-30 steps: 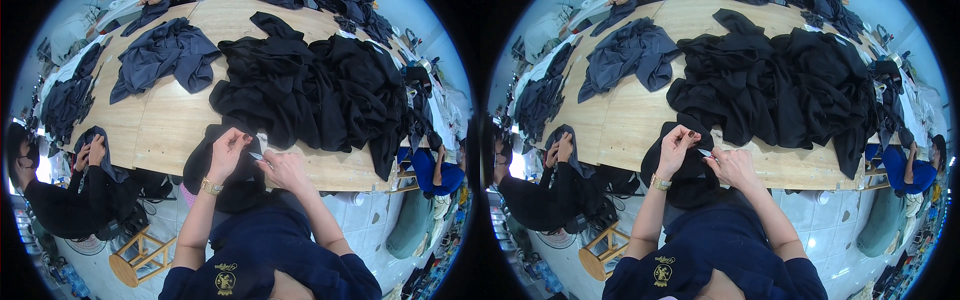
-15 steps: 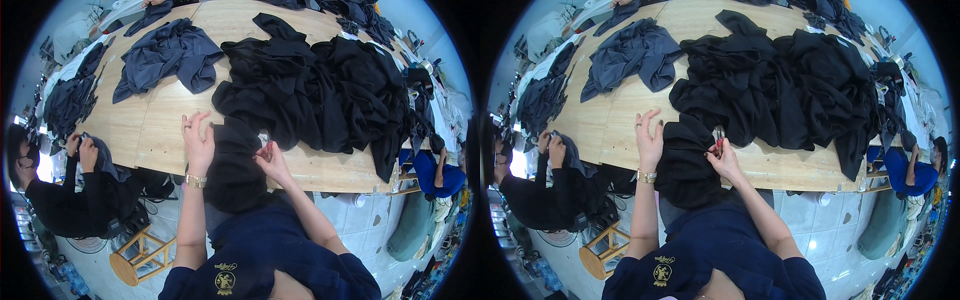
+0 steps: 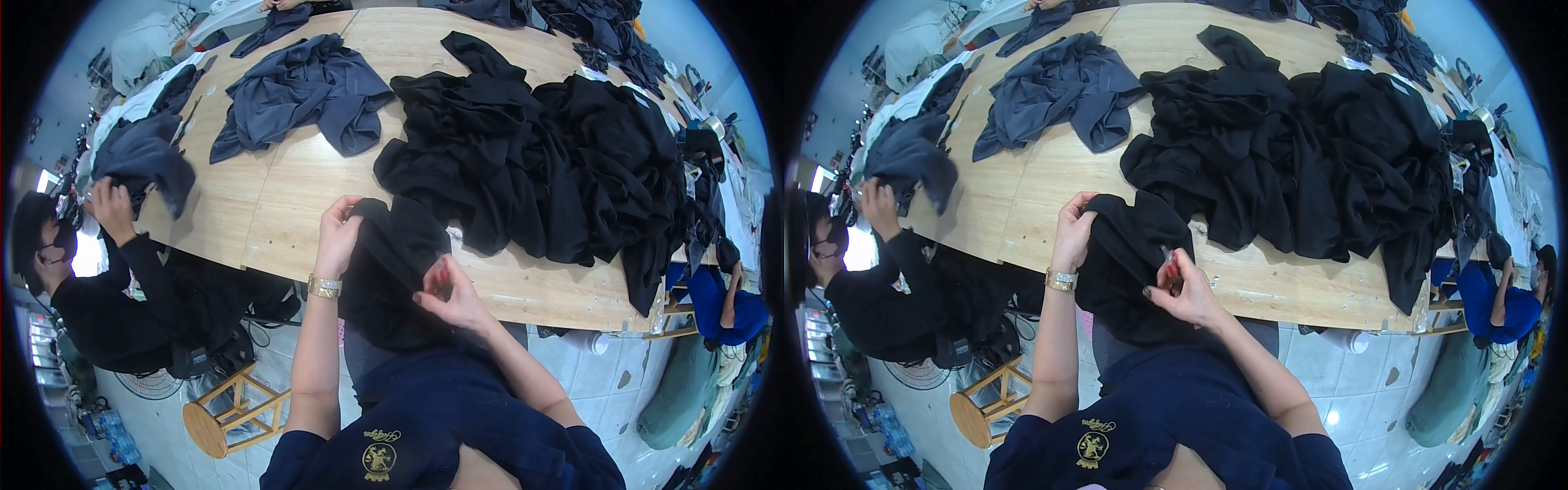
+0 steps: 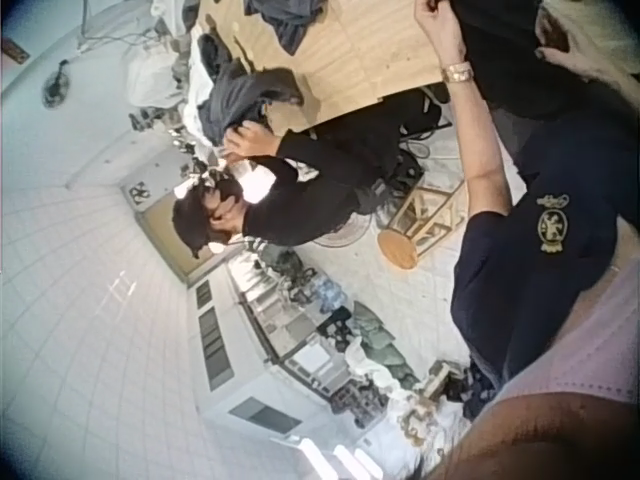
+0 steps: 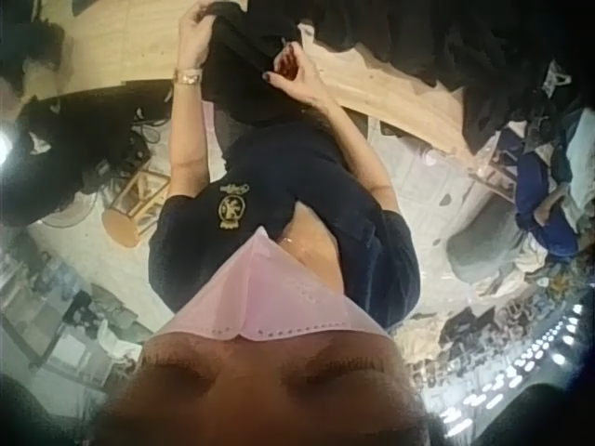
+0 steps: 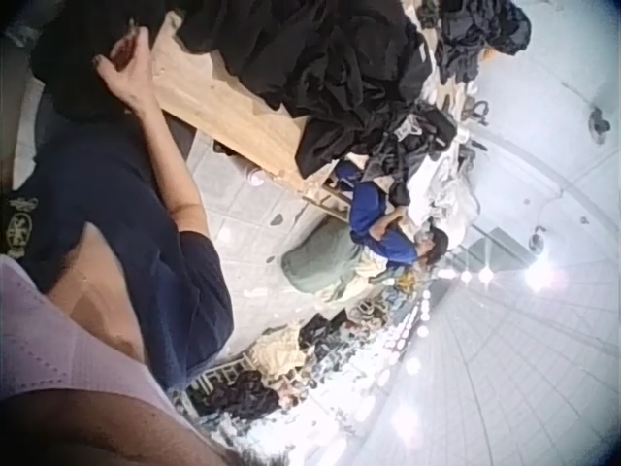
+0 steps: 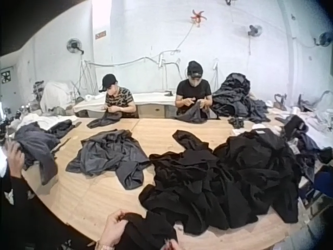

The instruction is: Trim loose threads and excess fabric from black garment pieces using thread snips.

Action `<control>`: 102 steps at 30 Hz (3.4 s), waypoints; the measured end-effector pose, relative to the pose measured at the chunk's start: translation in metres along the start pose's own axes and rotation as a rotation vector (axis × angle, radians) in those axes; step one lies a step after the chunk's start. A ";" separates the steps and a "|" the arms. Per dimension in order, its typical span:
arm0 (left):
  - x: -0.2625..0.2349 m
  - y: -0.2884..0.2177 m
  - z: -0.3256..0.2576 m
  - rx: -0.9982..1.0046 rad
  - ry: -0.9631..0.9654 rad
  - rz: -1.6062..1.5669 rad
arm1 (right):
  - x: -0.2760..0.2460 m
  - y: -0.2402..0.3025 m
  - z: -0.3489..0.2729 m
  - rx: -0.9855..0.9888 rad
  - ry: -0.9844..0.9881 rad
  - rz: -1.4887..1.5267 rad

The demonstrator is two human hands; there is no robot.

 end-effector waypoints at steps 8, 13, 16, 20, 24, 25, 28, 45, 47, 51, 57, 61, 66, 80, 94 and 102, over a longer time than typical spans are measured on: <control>0.023 -0.038 -0.017 -0.027 0.194 -0.183 | -0.018 0.025 0.044 -0.298 -0.443 -0.508; -0.073 -0.081 -0.012 0.265 -0.159 -0.299 | -0.062 0.020 0.041 -0.237 -0.485 -0.005; -0.113 -0.071 -0.018 0.301 -0.276 -0.249 | -0.072 0.011 0.037 -0.215 -0.442 0.224; -0.116 -0.043 -0.029 0.139 -0.222 -0.067 | -0.076 -0.022 0.049 -0.147 -0.521 -0.054; -0.098 -0.040 -0.039 0.145 -0.190 -0.170 | -0.047 -0.038 0.063 -0.059 -0.501 -0.605; -0.093 -0.040 -0.040 0.119 -0.157 -0.237 | -0.041 -0.045 0.062 -0.072 -0.488 -0.591; -0.090 -0.047 -0.043 0.111 -0.113 -0.344 | -0.024 -0.045 0.071 0.024 -0.327 -0.666; -0.083 0.001 -0.074 -0.141 0.184 0.715 | -0.138 -0.042 -0.051 -0.190 -0.808 0.010; -0.082 0.023 -0.082 -0.294 0.231 0.841 | -0.147 -0.082 -0.074 -0.011 -0.930 0.210; -0.074 0.000 -0.085 -0.122 0.142 0.978 | -0.164 -0.075 -0.089 -0.058 -1.005 0.184; 0.002 -0.033 -0.082 0.191 0.268 0.923 | -0.152 -0.021 -0.030 -0.212 -0.832 -0.154; 0.060 -0.033 -0.090 0.257 0.533 0.850 | -0.115 0.010 0.025 -0.260 -0.677 -0.427; 0.055 -0.045 -0.073 0.230 0.335 0.800 | -0.105 0.016 0.060 -0.135 -0.534 -0.847; 0.133 -0.033 -0.072 0.165 0.757 0.247 | -0.069 0.078 0.010 -0.109 -0.022 0.225; 0.106 -0.010 -0.062 -0.122 0.450 -0.272 | -0.098 0.082 -0.009 -0.150 -0.508 -0.231; 0.101 -0.012 -0.057 -0.122 0.394 -0.388 | -0.084 0.082 -0.026 -0.195 -0.444 -0.767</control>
Point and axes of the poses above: each hand's wrist, its own z-axis towards the middle knuckle, its own x-axis out of the palm, y = z × x, the point moved 8 cm from there along z, towards the middle knuckle, and after that the axes turned 1 degree about -z, right-handed, at the moved point
